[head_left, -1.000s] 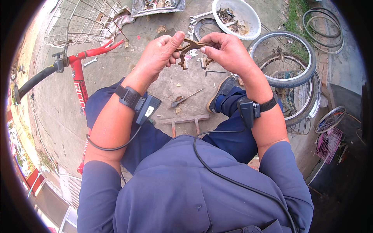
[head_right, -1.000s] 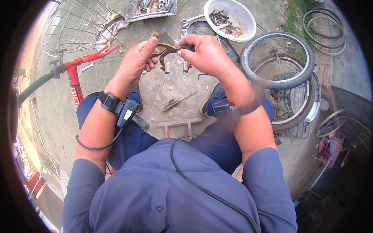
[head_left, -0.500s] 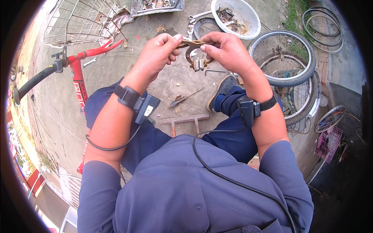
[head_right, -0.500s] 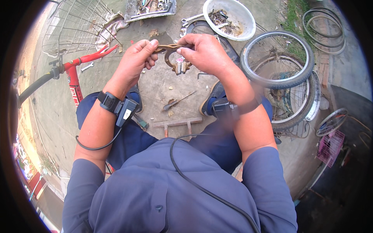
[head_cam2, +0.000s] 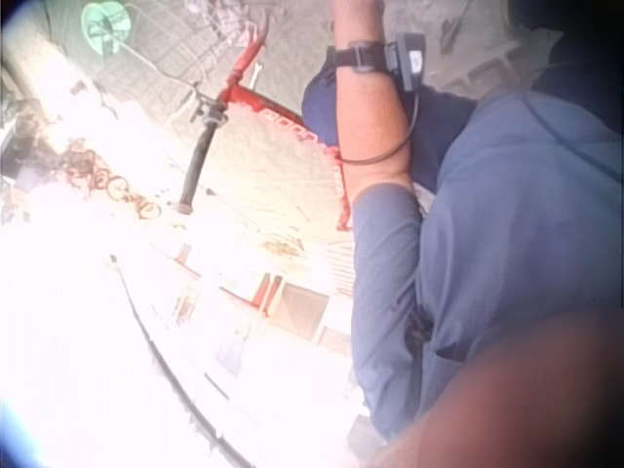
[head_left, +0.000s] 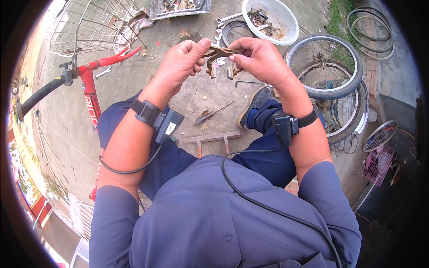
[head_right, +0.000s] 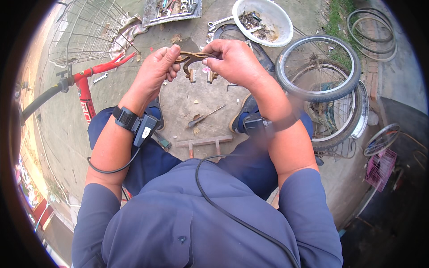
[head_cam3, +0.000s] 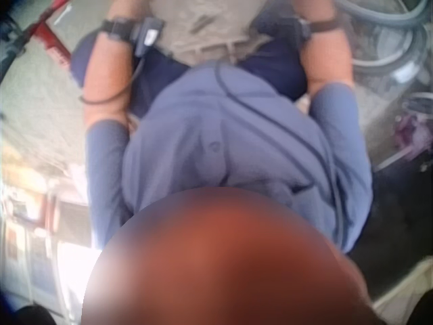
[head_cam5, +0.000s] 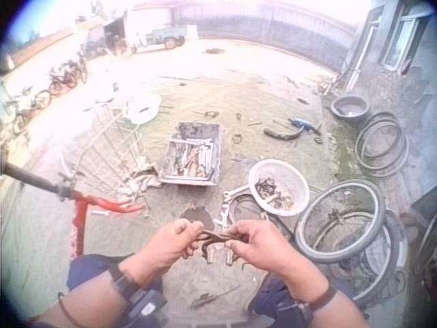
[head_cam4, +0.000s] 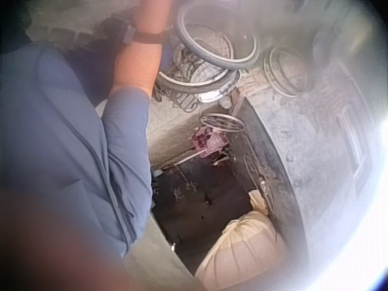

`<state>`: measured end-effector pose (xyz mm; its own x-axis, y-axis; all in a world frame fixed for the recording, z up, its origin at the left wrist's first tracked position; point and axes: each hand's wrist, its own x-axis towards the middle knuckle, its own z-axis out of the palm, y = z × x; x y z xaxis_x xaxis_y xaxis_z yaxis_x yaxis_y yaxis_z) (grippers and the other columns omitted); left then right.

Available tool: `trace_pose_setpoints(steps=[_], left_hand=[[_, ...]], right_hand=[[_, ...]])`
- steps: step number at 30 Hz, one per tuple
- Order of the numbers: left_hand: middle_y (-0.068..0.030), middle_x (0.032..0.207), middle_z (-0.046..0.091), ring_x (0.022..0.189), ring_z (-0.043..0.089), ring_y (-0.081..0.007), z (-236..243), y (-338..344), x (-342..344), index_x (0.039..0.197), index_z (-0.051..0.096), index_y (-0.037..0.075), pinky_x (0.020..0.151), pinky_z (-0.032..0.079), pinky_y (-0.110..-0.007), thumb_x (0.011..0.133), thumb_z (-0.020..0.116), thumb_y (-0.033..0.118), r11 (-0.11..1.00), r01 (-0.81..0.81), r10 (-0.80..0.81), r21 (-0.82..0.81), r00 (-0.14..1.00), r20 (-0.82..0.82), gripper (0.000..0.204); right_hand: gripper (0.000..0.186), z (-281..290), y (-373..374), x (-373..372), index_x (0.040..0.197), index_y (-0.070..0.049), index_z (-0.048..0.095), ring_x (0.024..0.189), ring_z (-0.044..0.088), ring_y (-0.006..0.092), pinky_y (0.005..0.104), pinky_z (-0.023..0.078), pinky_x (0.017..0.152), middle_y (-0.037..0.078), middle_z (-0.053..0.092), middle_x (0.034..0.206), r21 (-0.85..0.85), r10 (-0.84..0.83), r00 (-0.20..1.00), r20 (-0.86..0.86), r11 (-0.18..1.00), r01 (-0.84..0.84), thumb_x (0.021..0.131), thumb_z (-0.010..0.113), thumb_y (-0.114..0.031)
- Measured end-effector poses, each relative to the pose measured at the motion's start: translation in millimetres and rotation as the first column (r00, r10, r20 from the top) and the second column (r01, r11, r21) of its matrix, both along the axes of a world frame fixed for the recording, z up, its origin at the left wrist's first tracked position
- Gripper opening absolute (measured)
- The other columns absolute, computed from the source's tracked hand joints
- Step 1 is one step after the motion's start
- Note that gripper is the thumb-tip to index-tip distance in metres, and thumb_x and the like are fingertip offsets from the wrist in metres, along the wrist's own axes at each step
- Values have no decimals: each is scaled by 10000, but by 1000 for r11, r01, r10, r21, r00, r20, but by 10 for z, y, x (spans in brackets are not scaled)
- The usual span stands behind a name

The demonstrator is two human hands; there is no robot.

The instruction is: The person removes a bicycle tire from the rim, inspects the inner tube, and then uses a tire lever to mount the tire back onto the rim. The person also handles a small metal part from a nearby container.

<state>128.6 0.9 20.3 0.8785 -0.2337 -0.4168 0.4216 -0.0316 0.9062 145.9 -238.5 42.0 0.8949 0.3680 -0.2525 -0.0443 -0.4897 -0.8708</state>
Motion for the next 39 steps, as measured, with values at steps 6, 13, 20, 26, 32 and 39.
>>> trace_pose_setpoints(steps=[6, 13, 20, 26, 32, 39], left_hand=[[20, 759, 592, 668, 541, -51, 25, -7, -9, 901, 637, 91, 581, 452, -196, 922, 710, 665, 999, -27, 27, -22, 1000, -4, 580], [17, 766, 592, 671, 535, -56, 36, -8, -13, 915, 644, 85, 586, 447, -206, 946, 697, 642, 999, -31, 31, -13, 999, -16, 561], [7, 780, 607, 674, 529, -60, 12, 1, -9, 930, 649, 73, 597, 437, -215, 1013, 663, 539, 999, -38, 38, -21, 999, 12, 473], [8, 781, 609, 671, 533, -56, 15, -8, -16, 929, 645, 78, 588, 442, -211, 1020, 661, 528, 998, -43, 44, -41, 999, 19, 459], [12, 778, 603, 667, 531, -54, 2, 3, -13, 922, 647, 77, 581, 443, -208, 990, 666, 595, 998, -51, 51, -38, 999, 5, 522], [29, 774, 623, 637, 541, -42, 15, 3, -19, 1023, 662, 82, 584, 432, -199, 1049, 600, 538, 997, -56, 56, -61, 998, -7, 461]], right_hand=[[216, 10, 12, -7, 1138, 23, 725, 728, 656, 67, 259, 580, 668, 14, 709, 836, -7, -1, 1000, -9, 1000, 1, 953, 742, -87], [211, -26, 4, -5, 1133, 21, 726, 720, 649, 67, 266, 584, 659, 11, 702, 827, -14, 4, 1000, 16, 1000, -4, 958, 747, -96], [255, -25, 5, 0, 1121, 10, 746, 713, 702, 115, 295, 560, 675, 80, 760, 819, 39, -33, 999, -20, 999, 34, 925, 764, -151], [251, -9, 14, -8, 1121, 13, 743, 707, 707, 112, 290, 560, 666, 80, 760, 813, 19, -35, 999, -9, 999, 35, 928, 758, -147], [225, 1, 26, -10, 1106, 11, 743, 696, 689, 97, 281, 564, 650, 52, 737, 796, 8, -30, 999, -25, 999, 31, 938, 758, -138], [237, 41, 27, -4, 1115, 7, 745, 696, 691, 94, 284, 568, 644, 54, 736, 795, 19, -26, 1000, -7, 999, 26, 955, 741, -168]])
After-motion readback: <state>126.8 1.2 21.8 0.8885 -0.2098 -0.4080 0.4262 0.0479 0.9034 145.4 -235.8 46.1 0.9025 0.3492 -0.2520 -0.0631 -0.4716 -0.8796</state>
